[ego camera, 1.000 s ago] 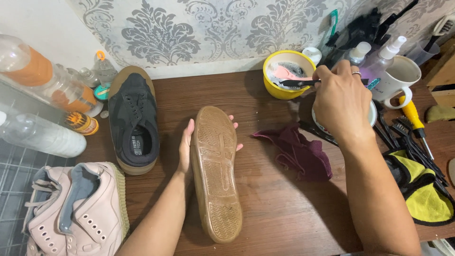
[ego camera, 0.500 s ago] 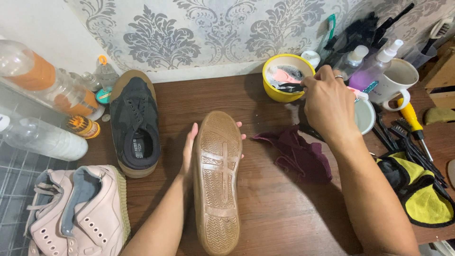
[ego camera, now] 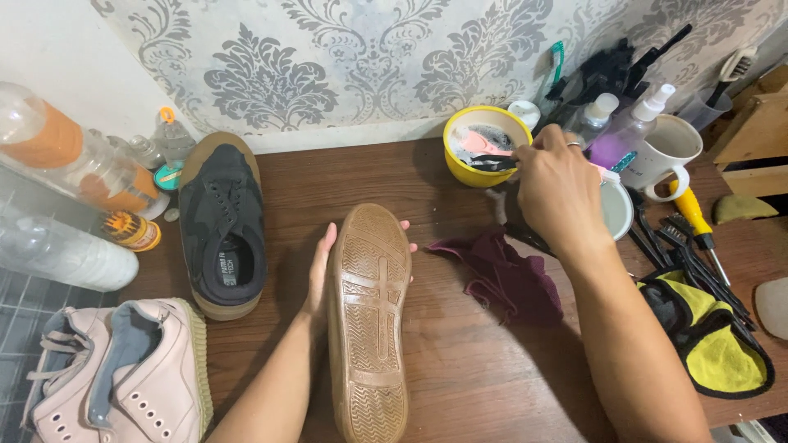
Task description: The person is brushing the side of a shoe sole with a small brush and cleaning solution, then wiping it with a cloth.
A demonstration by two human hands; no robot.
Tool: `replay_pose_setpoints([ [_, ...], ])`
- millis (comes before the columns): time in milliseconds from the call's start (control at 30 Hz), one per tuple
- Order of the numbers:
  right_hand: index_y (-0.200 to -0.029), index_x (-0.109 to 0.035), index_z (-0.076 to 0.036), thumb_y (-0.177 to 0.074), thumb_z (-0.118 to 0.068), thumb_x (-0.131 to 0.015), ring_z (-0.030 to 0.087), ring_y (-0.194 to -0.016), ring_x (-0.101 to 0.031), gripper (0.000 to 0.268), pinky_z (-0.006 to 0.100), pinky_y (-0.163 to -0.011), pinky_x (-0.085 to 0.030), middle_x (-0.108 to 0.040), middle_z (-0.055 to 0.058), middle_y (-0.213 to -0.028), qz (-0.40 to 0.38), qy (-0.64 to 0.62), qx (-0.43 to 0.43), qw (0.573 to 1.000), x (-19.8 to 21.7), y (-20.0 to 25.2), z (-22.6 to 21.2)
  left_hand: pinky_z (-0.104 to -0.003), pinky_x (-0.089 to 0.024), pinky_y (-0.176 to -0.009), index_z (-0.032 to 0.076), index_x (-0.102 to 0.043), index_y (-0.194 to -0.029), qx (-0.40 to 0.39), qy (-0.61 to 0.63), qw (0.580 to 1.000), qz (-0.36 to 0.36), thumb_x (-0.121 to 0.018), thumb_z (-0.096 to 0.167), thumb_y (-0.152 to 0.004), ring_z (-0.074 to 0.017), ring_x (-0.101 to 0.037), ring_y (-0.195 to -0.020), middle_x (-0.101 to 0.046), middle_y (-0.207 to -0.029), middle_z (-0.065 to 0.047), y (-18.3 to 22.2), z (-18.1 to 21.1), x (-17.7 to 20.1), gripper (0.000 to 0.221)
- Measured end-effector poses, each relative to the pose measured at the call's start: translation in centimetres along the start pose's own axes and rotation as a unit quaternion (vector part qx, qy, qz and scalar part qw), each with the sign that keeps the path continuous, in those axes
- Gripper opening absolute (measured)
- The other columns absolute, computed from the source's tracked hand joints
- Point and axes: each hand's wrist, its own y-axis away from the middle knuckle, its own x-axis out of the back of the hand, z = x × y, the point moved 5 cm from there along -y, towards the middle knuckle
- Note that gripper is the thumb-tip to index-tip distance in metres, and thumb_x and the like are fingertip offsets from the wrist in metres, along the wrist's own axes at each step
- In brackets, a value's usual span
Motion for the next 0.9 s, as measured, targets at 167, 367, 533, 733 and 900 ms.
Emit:
replay_pose_setpoints([
  [167,-0.102,-0.082,-0.007,-0.096,-0.007,-0.071,0.033,-0.088,-0.069,0.012,0.044,-0.070,-0.061,-0.065,0.015,-0.099,0.002,-0.005,0.009,1.000,-1.2,-0.5,0.9,-0.064,-0.044,-0.107,0.014,-0.035,-0.159,-0.009,-0.002,1.000,0.000,-0.046,0.072,-0.093,-0.0376,-0.044,-0.143,-0.030,-0.166,-0.011,-0.2,-0.2,0.2,0.089],
  [367,-0.120,-0.078,-0.010,-0.106,-0.010,-0.066,0.032,-0.087,-0.063,0.019,0.043,-0.060,-0.054,-0.061,0.014,-0.106,0.133,-0.012,0.020,0.991,2.1,-0.3,2.2,-0.057,-0.048,-0.100,0.005,-0.041,-0.155,0.015,0.021,1.000,-0.012,-0.050,0.063,-0.090,-0.0372,-0.056,-0.125,-0.047,-0.149,-0.023,0.7,0.0,-1.1,0.087],
  [533,-0.139,-0.073,-0.010,-0.104,-0.006,-0.041,0.050,-0.107,-0.056,0.048,0.068,-0.053,-0.052,-0.070,0.023,-0.117,0.086,-0.028,0.000,0.996,1.7,-0.9,0.9,-0.062,-0.048,-0.101,-0.001,-0.043,-0.150,-0.023,0.009,0.996,-0.080,-0.045,0.047,-0.098,-0.0466,-0.049,-0.133,-0.044,-0.153,-0.030,1.0,0.7,-2.3,0.071],
  [733,-0.123,-0.070,-0.005,-0.105,-0.004,-0.055,0.046,-0.106,-0.048,0.024,0.060,-0.069,-0.048,-0.058,0.020,-0.103,0.105,-0.082,0.045,0.990,-0.1,-0.4,-0.9,-0.066,-0.044,-0.104,-0.005,-0.041,-0.151,0.048,0.063,0.990,-0.113,-0.041,0.044,-0.098,-0.0497,-0.046,-0.134,-0.041,-0.155,-0.032,1.2,0.0,-1.9,0.072],
  [900,-0.086,-0.065,-0.010,-0.096,-0.019,-0.054,0.044,-0.088,-0.060,0.018,0.055,-0.095,-0.044,-0.057,0.017,-0.077,0.047,-0.350,0.156,0.922,-2.9,0.3,-5.2,-0.072,-0.035,-0.111,0.007,-0.040,-0.157,0.116,0.059,0.986,-0.104,-0.042,0.067,-0.096,-0.0533,-0.053,-0.129,-0.049,-0.140,-0.041,0.6,-0.1,0.2,0.086],
])
